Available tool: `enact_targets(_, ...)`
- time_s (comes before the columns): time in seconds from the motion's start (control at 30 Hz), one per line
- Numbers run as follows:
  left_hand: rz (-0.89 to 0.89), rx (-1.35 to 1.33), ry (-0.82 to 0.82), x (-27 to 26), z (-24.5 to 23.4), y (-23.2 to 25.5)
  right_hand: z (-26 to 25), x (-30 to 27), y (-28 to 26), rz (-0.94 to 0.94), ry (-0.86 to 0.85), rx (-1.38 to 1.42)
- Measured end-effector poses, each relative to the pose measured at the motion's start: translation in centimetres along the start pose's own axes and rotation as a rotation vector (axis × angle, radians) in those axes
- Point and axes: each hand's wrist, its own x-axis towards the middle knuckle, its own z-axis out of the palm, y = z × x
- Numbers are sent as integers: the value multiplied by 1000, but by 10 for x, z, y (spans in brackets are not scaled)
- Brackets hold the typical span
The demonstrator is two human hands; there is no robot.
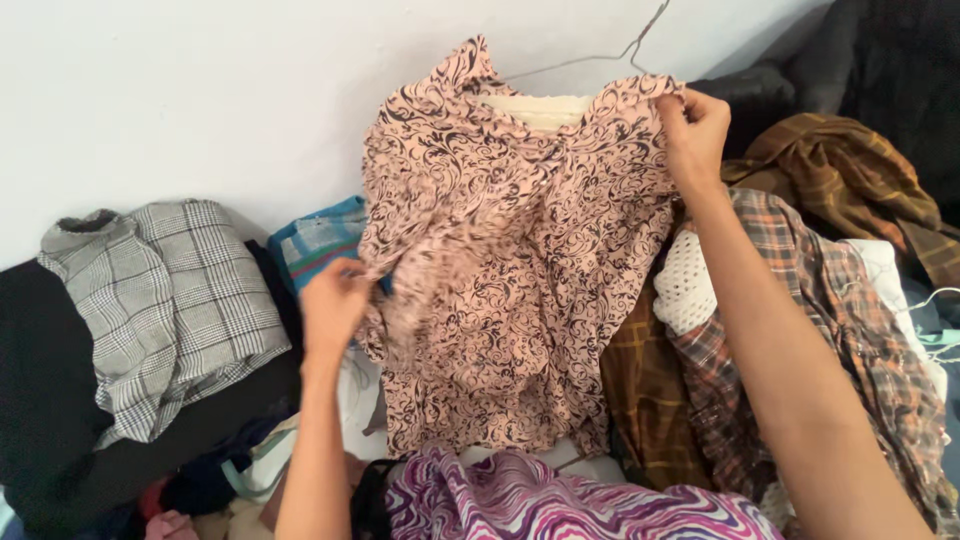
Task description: The person sorts through a pile of clothes on the floor, picking up and examining various garments including a patterned blouse, a white top, and a plaid shirt. They handle each item individually, turning them over and placing them back into the pile.
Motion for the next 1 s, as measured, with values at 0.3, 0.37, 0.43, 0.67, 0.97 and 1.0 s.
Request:
enact_targets(0.3,156,-80,120,-33,-1,-1,29,-30,-5,-271,98,-522)
enact_targets(0.37,-5,-97,-16,-43,28,-1,42,-62,-16,-290,23,-483)
enact_targets(0.43,-104,-37,-101,-66,49,-5,59,-109,-26,-180,-199,-326)
enact_targets(0.67,-91,287,2,-129,111,6,107,-267,-29,-194,-915,-830)
enact_targets(0.97,116,162,129,-122,75,-17,76,-285,13,286,-814,-461)
enact_targets(1.0,192,148,204,-121,66,-14,72,-281,13,490,-834,-362)
